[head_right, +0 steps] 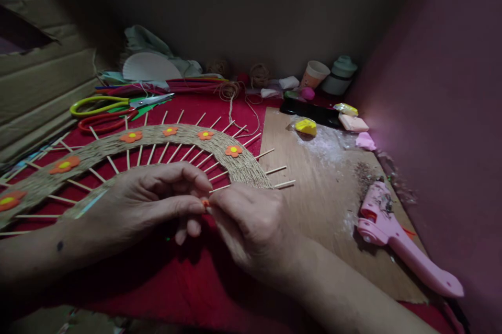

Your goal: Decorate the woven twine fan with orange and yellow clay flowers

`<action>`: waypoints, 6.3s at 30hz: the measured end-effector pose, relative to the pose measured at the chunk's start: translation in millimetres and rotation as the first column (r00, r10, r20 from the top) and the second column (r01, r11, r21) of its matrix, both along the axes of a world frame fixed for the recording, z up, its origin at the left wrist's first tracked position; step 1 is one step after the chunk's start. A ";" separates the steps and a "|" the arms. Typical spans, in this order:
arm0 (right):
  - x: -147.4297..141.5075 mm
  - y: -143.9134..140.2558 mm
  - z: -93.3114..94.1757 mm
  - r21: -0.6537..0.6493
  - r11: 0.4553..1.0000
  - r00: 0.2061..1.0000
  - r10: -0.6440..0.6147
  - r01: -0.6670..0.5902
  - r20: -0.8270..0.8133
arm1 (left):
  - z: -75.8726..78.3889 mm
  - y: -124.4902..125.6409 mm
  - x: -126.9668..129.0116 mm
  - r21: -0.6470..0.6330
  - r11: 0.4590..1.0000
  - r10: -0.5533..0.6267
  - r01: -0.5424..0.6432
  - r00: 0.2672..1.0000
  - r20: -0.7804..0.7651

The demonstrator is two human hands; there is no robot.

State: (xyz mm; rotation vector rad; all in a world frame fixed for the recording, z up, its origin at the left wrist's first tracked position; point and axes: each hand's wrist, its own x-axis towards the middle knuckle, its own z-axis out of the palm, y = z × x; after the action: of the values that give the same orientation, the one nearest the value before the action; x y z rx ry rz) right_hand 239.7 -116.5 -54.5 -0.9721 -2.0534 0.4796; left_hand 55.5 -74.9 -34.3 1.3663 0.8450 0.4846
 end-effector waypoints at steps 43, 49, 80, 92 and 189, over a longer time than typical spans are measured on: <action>-0.6 4.7 1.2 -0.675 0.712 0.855 -0.216 -0.192 -0.471 | -1.9 15.2 -11.6 -0.281 0.959 0.108 -0.036 0.963 0.247; -1.7 3.8 -1.1 -0.691 0.696 0.831 -0.256 -0.196 -0.494 | 12.2 19.9 -14.7 -0.152 0.987 0.106 -0.060 0.943 0.316; -3.1 1.2 -2.5 -0.728 0.662 0.848 -0.271 -0.179 -0.455 | 37.2 24.1 -26.0 0.065 0.997 0.028 -0.047 0.963 0.267; 2.0 6.9 -8.7 -0.658 0.747 0.878 -0.248 -0.095 -0.408 | 32.9 25.3 -49.0 0.514 0.849 0.178 -0.122 0.982 -0.061; 5.2 12.3 -5.4 -0.490 0.844 0.890 -0.034 -0.219 -0.455 | 4.0 -14.4 14.8 0.865 0.380 0.084 0.327 0.920 -0.384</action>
State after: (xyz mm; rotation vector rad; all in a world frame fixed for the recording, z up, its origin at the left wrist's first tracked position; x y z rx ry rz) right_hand 244.9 -104.1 -59.9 -0.9521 -1.5669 1.2588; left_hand 70.3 -89.3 -30.3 2.6591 0.7556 0.6245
